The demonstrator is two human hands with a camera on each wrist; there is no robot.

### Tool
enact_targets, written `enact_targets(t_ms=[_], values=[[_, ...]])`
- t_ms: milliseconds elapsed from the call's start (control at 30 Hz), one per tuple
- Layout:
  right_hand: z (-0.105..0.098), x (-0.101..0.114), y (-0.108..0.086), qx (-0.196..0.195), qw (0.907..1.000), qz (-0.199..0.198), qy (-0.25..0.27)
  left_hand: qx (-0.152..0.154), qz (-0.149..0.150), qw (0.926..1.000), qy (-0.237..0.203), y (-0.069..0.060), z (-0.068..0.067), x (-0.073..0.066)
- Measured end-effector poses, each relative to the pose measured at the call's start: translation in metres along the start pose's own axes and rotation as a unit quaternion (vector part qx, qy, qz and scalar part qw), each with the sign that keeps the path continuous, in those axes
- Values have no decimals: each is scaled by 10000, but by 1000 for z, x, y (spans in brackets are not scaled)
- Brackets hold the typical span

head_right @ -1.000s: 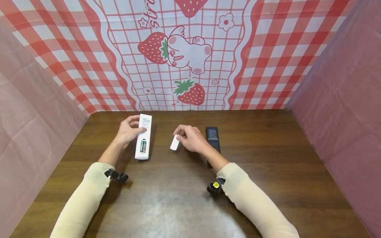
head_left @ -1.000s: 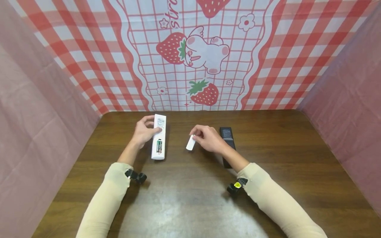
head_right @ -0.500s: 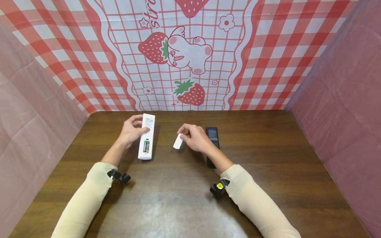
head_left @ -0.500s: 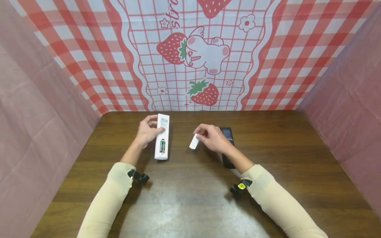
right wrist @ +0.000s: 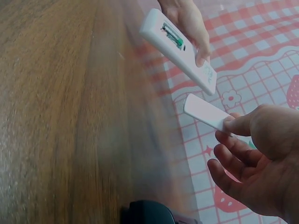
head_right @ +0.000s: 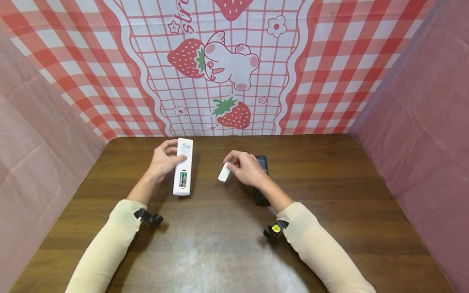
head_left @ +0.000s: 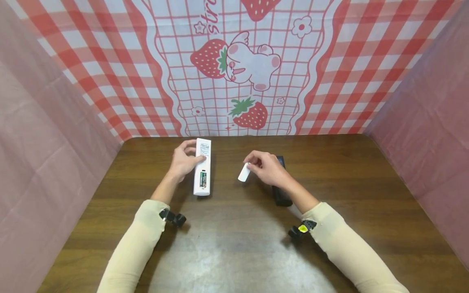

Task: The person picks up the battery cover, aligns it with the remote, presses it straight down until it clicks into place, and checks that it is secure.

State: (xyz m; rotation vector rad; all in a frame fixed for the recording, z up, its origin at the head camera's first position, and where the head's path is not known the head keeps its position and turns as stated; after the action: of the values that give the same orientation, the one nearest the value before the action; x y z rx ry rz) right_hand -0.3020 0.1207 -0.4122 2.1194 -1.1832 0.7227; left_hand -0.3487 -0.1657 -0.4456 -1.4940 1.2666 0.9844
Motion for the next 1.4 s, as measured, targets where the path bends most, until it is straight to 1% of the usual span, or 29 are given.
enact_targets(t_ms=[233, 533, 867, 1133, 1400], values=[[-9, -2, -4, -116, 9999, 21, -22, -17, 129, 9999, -85, 0, 7, -4], [-16, -10, -10, -184, 9998, 83, -37, 49, 125, 9998, -172, -1, 16, -6], [-26, -15, -15, -222, 9995, 164, -136, 61, 123, 9998, -163, 0, 21, -9], [-34, -15, -15, -261, 9994, 120, -196, 105, 108, 9997, -217, 0, 27, -13], [-41, -14, -13, -274, 9994, 122, -199, 153, 186, 9993, -283, -2, 33, -17]])
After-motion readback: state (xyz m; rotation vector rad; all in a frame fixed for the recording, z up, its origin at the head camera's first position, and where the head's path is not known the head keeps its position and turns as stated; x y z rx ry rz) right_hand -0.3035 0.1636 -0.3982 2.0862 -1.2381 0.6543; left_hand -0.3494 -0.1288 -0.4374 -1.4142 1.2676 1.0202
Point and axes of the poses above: each hand's wrist, its own y-axis towards the middle knuckle, its own z-axis out of the palm, x = y × z, the point moved 7 cm from there along y, towards the middle knuckle, and after that the axes turned 4 degrees about -z, right-handed, at the moved point
